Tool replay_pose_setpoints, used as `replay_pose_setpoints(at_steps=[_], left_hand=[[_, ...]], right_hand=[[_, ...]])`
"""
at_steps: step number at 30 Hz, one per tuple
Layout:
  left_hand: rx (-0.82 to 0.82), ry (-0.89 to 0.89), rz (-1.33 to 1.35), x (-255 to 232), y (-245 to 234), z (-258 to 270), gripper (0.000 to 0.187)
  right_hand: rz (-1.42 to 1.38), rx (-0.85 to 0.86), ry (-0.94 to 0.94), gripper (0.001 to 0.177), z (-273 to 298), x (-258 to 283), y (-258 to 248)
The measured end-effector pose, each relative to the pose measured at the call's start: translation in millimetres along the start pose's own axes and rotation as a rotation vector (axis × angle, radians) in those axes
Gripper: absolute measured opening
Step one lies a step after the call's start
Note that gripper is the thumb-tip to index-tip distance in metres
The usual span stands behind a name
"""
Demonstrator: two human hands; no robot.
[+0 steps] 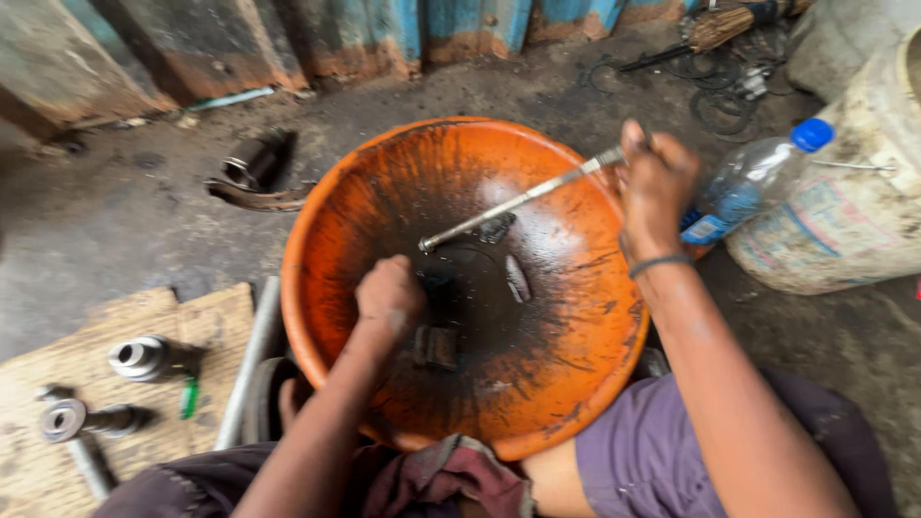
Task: The person cleans a long metal rod and several small mechanical components by hand with a cloth over an orange basin, then dips the rod into the basin.
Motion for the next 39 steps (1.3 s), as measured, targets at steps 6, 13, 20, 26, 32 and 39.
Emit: replay_pose_setpoints(at_steps=[6, 13, 20, 26, 32, 39], left_hand=[[0.075, -0.064, 0.173, -3.5, -14.8, 2.2, 0.015], [0.261, 0.068, -0.005, -42.1, -1.2, 15.8, 0.018], [0.329, 0.113, -0.152, -54.1, -9.1, 31.5, 0.018], [0.249, 0.207, 0.061, -62.3, -34.5, 25.5, 0.015], [0.124, -0.039, 0.433, -2.7, -103.7, 13.9, 0.017], [-0.052, -0.229, 0.212, 7.6, -90.0, 16.3, 0.022]], right_hand=[[0.027, -0.07, 0.367, 0.023, 30.5, -45.3, -48.1], [0.304, 0.232, 0.584, 0.032, 47.4, -79.9, -49.8], [1.073, 0.4, 0.412, 0.04, 49.4, -49.5, -24.6], [0.76, 0.351, 0.589, 0.033, 43.9, -57.7, -25.8], [0.7, 0.265, 0.363, 0.037, 41.5, -41.7, -10.0], [0.425, 0.249, 0.343, 0.027, 39.4, -41.8, 2.0]])
Point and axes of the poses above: each hand's wrist, its own z-axis away from the middle knuckle, its own y-axis out of the palm, x = y × z, the point moved 5 cm from there along -z, towards the middle knuckle, and after that the axes turned 9 degrees about -z, right-handed, at the moved point
